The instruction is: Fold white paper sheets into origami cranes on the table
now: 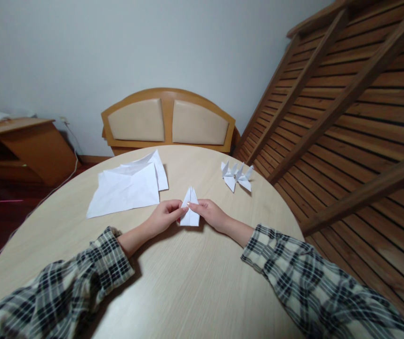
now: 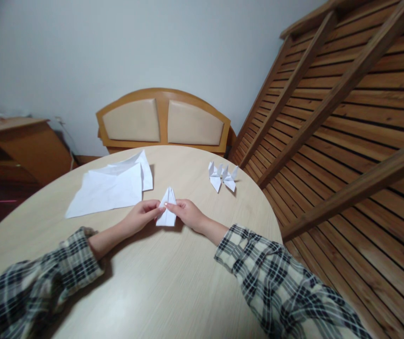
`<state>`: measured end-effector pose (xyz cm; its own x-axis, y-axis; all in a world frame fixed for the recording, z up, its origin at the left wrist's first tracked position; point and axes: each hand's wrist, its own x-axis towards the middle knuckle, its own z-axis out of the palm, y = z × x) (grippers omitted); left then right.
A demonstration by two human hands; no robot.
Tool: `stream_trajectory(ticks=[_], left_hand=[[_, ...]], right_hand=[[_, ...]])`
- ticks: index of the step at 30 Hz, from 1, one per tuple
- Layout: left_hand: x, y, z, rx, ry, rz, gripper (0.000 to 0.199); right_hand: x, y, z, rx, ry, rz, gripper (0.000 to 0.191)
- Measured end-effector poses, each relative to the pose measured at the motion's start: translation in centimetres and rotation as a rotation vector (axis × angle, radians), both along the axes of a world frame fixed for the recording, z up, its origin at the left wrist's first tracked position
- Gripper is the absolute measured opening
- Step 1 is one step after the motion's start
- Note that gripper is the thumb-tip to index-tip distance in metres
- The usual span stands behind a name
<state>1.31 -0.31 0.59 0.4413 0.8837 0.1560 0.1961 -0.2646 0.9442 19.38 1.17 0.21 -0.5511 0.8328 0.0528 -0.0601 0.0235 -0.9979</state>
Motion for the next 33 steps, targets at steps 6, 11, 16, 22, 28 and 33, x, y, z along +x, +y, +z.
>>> stream_trajectory(ticks=[6, 11, 16, 22, 28, 33], left_hand=[[-0.1, -0.1, -0.1, 0.01, 0.035, -0.041, 0.033], [-0.2, -0.1, -0.4, 0.022, 0.078, -0.072, 0.029], [-0.1, -0.3, -0.1, 0.006, 0.101, -0.092, 0.028], [-0.1, -0.5, 0.4, -0.029, 0.094, -0.108, 0.027], [-0.1, -0.5, 0.7, -0.04, 0.068, -0.109, 0.029], [0.0, -0.6, 1.0, -0.055, 0.08, -0.159, 0.039]], right_hand=[[0.0, 0.0, 0.0, -0.046, 0.015, -0.044, 0.041], [0.0, 0.0, 0.2, -0.057, 0.017, -0.056, 0.042], [-0.1, -0.1, 0.4, -0.061, 0.033, -0.083, 0.043], [-0.1, -0.2, 0.6, -0.045, 0.039, -0.083, 0.043], [0.0, 0.1, 0.1, -0.028, 0.058, -0.135, 0.047], [0.0, 0.5, -0.7, -0.084, 0.125, -0.222, 0.048]])
